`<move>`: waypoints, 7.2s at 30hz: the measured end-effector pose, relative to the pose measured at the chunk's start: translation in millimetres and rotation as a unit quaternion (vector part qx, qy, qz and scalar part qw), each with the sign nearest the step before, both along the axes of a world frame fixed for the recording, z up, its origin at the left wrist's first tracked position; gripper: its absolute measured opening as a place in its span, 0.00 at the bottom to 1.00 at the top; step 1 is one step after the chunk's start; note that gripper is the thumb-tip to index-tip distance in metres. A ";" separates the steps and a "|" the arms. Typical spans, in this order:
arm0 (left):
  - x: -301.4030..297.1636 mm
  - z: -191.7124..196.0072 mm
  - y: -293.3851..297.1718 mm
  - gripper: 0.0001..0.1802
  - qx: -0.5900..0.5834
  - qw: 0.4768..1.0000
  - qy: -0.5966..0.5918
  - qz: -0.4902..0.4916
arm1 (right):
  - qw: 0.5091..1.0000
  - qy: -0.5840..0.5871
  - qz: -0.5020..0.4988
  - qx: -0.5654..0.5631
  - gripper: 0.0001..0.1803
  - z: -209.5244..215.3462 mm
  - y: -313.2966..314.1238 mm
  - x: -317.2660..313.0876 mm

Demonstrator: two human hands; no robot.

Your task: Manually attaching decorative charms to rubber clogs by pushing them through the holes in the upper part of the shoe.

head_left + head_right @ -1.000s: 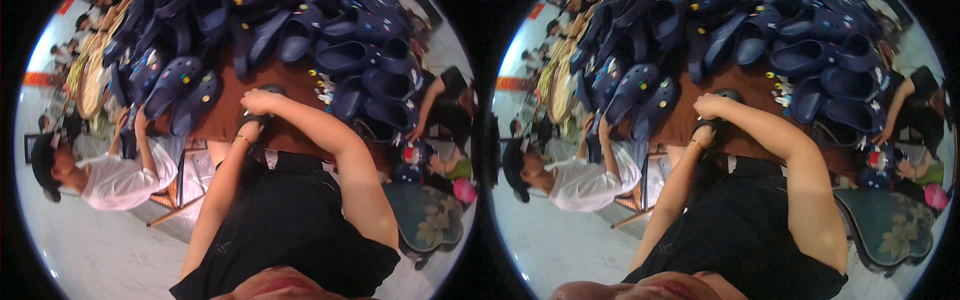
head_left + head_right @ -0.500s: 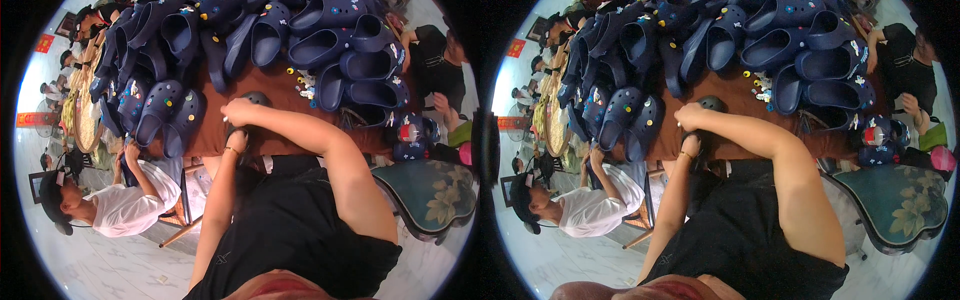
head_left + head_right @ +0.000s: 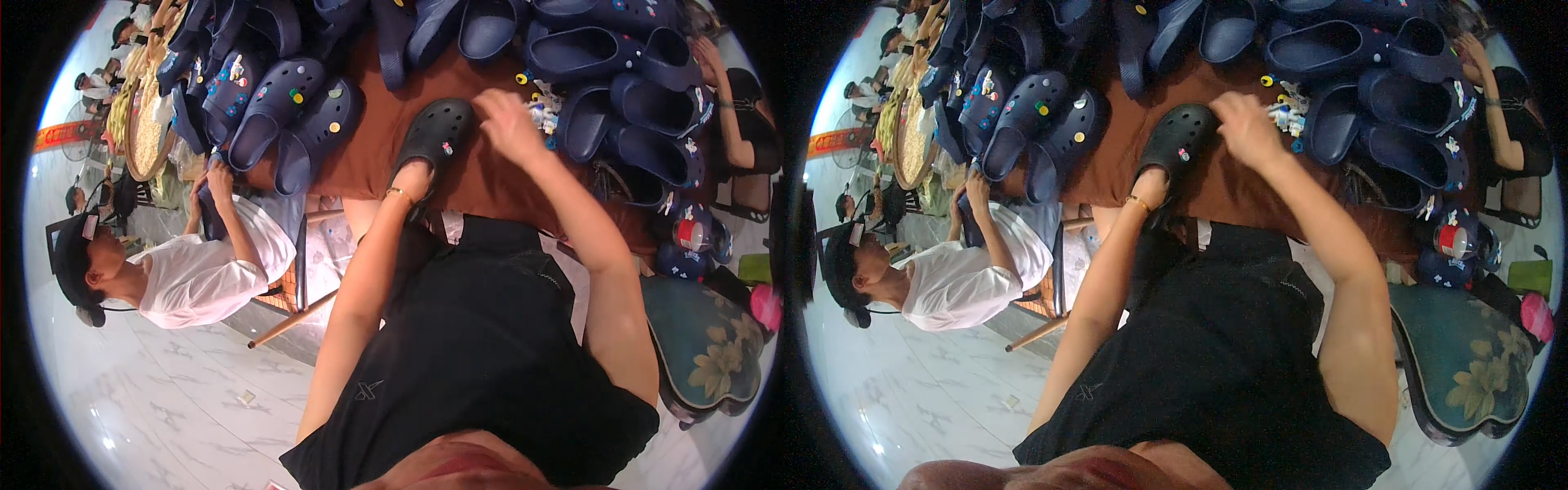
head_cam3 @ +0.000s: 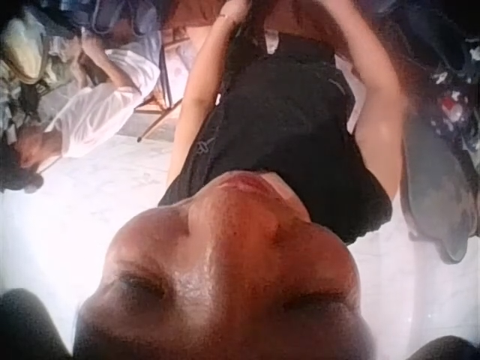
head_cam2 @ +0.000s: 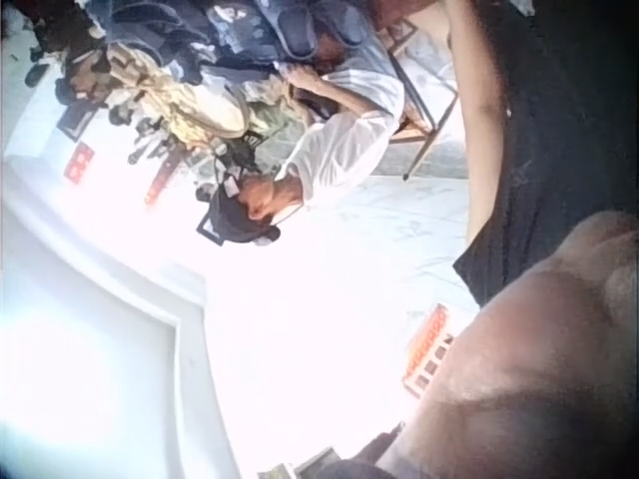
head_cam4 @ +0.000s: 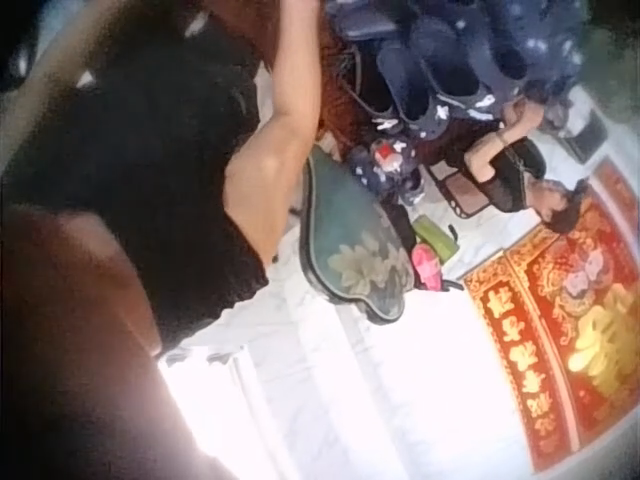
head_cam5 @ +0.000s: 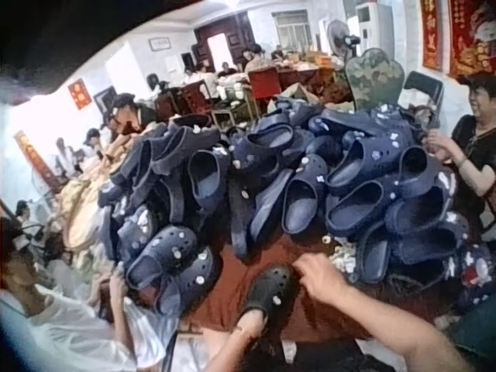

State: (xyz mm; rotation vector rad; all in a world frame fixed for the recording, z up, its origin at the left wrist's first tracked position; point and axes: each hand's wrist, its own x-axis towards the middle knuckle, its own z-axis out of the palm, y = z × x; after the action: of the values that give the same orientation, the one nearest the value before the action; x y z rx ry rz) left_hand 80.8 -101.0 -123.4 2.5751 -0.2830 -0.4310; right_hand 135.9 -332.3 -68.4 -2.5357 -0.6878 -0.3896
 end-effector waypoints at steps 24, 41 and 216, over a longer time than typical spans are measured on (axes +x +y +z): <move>-2.4 -4.9 -2.0 0.16 -0.007 1.000 -0.009 0.009 | 0.979 -0.002 -0.165 0.117 0.12 -31.3 -29.3 8.1; -16.7 71.8 17.7 0.17 -0.383 0.891 0.210 0.121 | 0.676 0.323 -0.319 0.581 0.20 -59.0 -4.3 152.4; -57.1 71.4 19.7 0.13 -0.130 0.925 -0.320 0.159 | 0.968 0.164 -0.108 0.159 0.20 -8.2 3.9 -8.8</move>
State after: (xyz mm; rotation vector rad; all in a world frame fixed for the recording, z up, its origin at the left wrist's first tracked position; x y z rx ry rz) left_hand 23.7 -81.3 -52.0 2.3589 -0.1227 0.5463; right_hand 127.1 -328.4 -76.5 -2.2931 -0.2048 -0.1309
